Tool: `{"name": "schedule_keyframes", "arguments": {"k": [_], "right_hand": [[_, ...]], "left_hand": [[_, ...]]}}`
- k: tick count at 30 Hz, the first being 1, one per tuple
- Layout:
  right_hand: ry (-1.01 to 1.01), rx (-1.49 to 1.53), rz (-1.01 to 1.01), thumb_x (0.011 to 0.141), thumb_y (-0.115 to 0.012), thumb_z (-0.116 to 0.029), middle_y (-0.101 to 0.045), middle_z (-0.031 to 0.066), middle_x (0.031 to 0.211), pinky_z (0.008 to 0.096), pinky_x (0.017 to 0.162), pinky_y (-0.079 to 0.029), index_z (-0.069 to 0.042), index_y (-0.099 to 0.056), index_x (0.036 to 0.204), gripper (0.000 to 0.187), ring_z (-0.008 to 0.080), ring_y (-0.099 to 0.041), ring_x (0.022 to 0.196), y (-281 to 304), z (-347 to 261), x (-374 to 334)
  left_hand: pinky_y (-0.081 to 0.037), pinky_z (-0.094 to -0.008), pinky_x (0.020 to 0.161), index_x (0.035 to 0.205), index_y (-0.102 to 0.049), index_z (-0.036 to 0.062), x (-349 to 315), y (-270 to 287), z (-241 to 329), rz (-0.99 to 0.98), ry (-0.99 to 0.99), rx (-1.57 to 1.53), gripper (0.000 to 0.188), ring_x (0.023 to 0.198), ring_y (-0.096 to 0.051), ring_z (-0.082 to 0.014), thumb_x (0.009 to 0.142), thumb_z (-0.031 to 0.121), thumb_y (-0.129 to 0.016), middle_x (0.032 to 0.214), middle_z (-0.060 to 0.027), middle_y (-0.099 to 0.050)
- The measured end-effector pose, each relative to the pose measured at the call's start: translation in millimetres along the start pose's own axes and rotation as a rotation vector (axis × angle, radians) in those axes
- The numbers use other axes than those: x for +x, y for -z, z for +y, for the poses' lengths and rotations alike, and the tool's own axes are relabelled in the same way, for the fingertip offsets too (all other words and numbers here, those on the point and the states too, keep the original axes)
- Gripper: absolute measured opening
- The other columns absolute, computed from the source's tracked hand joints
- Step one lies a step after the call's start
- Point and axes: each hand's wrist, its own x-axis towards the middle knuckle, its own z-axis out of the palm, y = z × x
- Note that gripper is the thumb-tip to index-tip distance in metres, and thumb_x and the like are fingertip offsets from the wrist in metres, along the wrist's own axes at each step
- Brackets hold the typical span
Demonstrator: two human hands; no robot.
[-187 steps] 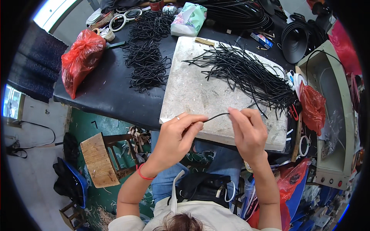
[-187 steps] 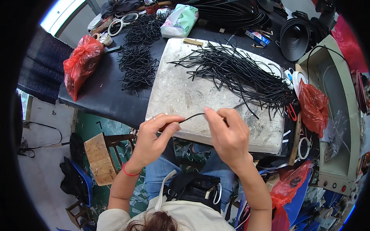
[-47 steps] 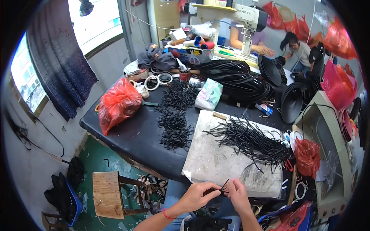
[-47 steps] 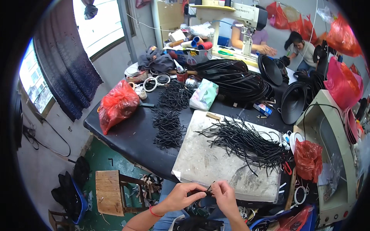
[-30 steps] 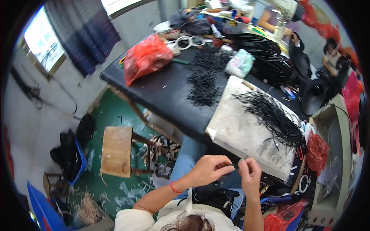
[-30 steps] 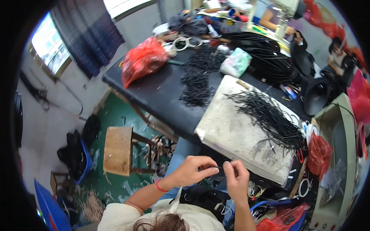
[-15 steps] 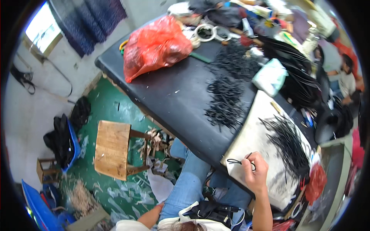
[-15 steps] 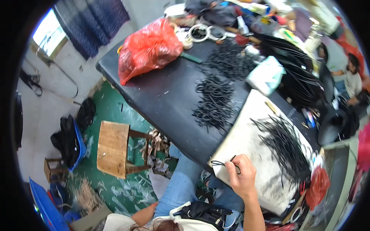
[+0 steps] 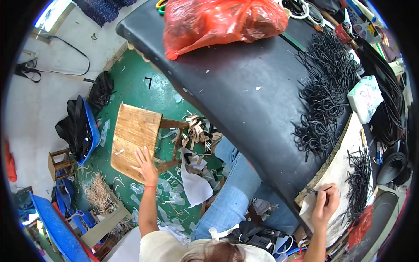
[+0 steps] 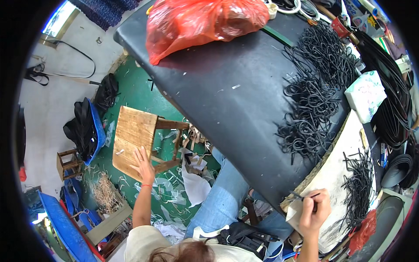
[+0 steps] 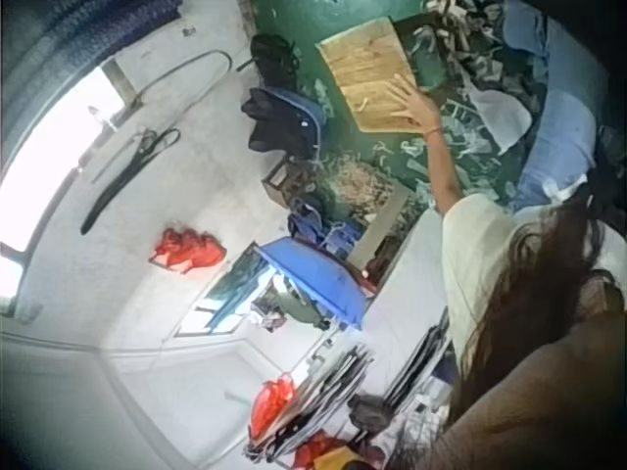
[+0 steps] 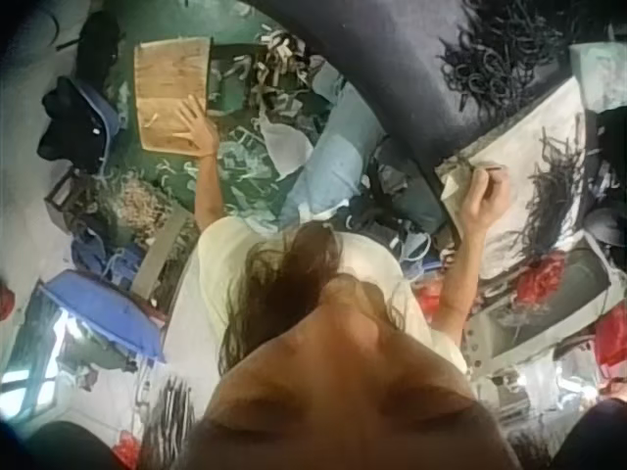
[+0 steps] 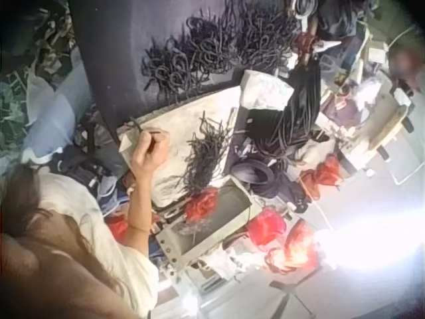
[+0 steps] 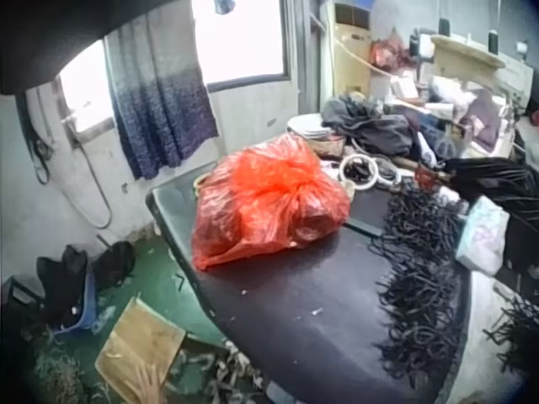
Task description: The person repeatedly picks up short black cords from a pile on a workbench and ties them into knots by hand. They place the knotted cords onto a separate pile on the table. The workspace is cluttered with various materials and tools, including scissors and plastic bags.
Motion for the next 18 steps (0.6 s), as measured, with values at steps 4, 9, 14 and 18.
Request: {"name": "schedule_keyframes", "arguments": {"k": [4, 9, 14, 18], "right_hand": [[-0.030, -0.017, 0.006, 0.084, -0.051, -0.004, -0.047, 0.0066, 0.068, 0.0266, 0.050, -0.029, -0.002, -0.041, 0.073, 0.015, 0.0125, -0.037, 0.056, 3, -3, 2], [-0.008, -0.035, 0.069, 0.085, -0.050, -0.001, -0.047, 0.0061, 0.068, 0.0257, 0.055, -0.033, -0.002, -0.043, 0.072, 0.015, 0.0131, -0.040, 0.060, -2, -4, 5], [-0.024, -0.118, 0.117, 0.086, -0.046, 0.001, -0.048, 0.0087, 0.083, 0.0270, 0.069, -0.036, -0.002, -0.041, 0.076, 0.012, 0.0170, -0.044, 0.076, -4, -9, 16], [-0.073, -0.228, -0.014, 0.077, -0.054, 0.004, -0.053, 0.0173, 0.092, 0.0384, 0.076, -0.041, -0.001, -0.047, 0.080, 0.009, 0.0295, -0.050, 0.083, 7, 0, 2]], "left_hand": [[-0.014, -0.0743, 0.093, 0.144, -0.012, 0.0225, 60, -7, -70, -0.007, 0.315, -0.010, 0.081, 0.137, -0.013, -0.0325, 0.078, 0.005, -0.056, 0.150, -0.0096, -0.007], [-0.036, -0.0440, 0.095, 0.123, -0.041, -0.0026, 41, 4, -22, 0.125, -0.151, -0.079, 0.054, 0.113, -0.044, -0.0397, 0.075, 0.014, -0.060, 0.120, -0.0256, -0.047], [-0.046, -0.0402, 0.078, 0.105, -0.060, -0.0002, -233, -162, 31, -1.654, 0.258, -0.914, 0.050, 0.087, -0.059, -0.0321, 0.085, 0.044, -0.048, 0.096, -0.0206, -0.063], [-0.046, -0.0402, 0.078, 0.105, -0.060, 0.0000, -237, -127, 50, -1.437, 0.250, -0.837, 0.050, 0.086, -0.059, -0.0316, 0.085, 0.044, -0.048, 0.095, -0.0204, -0.063]]}}
